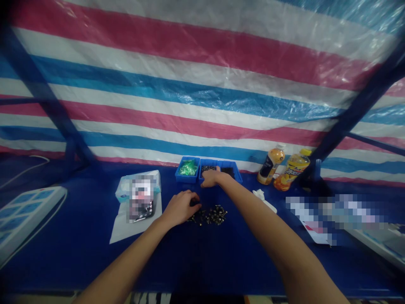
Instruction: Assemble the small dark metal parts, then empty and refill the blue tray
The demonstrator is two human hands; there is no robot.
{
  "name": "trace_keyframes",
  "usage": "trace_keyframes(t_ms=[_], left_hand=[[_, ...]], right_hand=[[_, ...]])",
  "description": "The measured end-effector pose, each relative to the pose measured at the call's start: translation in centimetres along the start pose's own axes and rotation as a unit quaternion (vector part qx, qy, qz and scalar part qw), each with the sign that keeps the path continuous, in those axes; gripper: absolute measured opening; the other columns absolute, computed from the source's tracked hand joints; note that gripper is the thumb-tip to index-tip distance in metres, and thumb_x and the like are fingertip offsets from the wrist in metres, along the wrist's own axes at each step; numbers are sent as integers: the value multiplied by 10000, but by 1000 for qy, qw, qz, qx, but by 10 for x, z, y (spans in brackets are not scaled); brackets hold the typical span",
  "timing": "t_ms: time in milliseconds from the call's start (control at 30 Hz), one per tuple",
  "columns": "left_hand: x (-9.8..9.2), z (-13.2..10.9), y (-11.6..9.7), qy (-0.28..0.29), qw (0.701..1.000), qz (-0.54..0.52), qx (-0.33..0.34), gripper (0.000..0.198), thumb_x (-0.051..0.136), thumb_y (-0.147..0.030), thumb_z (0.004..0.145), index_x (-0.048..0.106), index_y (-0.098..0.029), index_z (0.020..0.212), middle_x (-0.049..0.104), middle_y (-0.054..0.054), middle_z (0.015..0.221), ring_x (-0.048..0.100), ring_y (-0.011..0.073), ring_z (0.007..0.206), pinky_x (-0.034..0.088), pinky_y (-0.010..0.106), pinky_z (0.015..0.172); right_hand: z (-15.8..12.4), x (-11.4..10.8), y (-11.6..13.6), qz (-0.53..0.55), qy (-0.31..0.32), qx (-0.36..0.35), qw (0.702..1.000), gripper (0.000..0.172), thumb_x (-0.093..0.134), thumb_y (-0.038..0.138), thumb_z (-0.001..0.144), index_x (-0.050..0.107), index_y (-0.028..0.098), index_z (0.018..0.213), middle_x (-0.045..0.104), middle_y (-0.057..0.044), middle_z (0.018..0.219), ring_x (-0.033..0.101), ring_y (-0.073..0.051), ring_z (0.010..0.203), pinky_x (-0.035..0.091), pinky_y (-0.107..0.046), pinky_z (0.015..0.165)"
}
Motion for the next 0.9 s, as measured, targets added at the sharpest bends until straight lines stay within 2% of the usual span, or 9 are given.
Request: trace_keyframes(t_ms=[233, 367, 500, 600, 667, 900], left_hand=[[-2, -1, -3, 14, 1000, -1, -16, 254, 576, -441, 851, 678, -265, 1004, 655, 43, 1028, 619, 240, 972, 450, 337, 782], [-2, -1, -2, 7, 1000, -4, -9, 251, 576, -441, 846, 679, -275, 1004, 655, 41, 1019, 615, 245, 976, 451, 338, 789], [-1, -1, -1, 5, 1000, -7, -4, 249, 572, -438, 846, 683, -273, 997, 657, 41, 1007, 617, 239, 953, 446, 329, 779], [-1, -1, -1, 2, 1000, -8, -2, 246, 568, -434, 849, 681, -273, 997, 658, 37, 1004, 616, 236, 946, 443, 326, 765], [-1, 0, 0, 2, 1000, -8, -3, 246, 570, -434, 848, 680, -275, 999, 659, 34, 1003, 616, 236, 946, 442, 326, 763], [0, 1, 0, 7, 1000, -10, -5, 254, 568, -450, 844, 677, -276, 994, 655, 34, 1006, 614, 241, 954, 442, 332, 764]], right_hand=[[4, 0, 1, 6, 9, 5, 1000, 441, 628, 531, 710, 686, 182, 974, 685, -127, 1090, 605, -317, 1078, 328, -448, 1040], [-2, -7, 2, 36, 0, -8, 999, 436, 625, 597, 701, 679, 197, 864, 700, -98, 957, 619, -308, 977, 352, -465, 982], [-10, -17, 1, 59, -5, -11, 998, 395, 613, 596, 722, 656, 205, 762, 666, -39, 760, 614, -235, 789, 418, -379, 815], [-15, -23, -1, 111, 7, -28, 993, 329, 650, 524, 724, 665, 196, 744, 639, -17, 705, 569, -179, 686, 404, -293, 644], [-17, -25, -4, 160, 16, -46, 986, 287, 688, 474, 709, 682, 189, 748, 644, -10, 711, 555, -161, 676, 382, -265, 591], [-17, -28, -11, 238, -47, -93, 966, 319, 765, 482, 646, 740, 189, 769, 695, 0, 760, 592, -159, 726, 397, -245, 624]])
Point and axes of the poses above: each hand's wrist, its own z-axis towards the middle knuckle, its own x-axis out of the palm, y = z × x, the point moved 4 cm from there along z, towards the middle knuckle
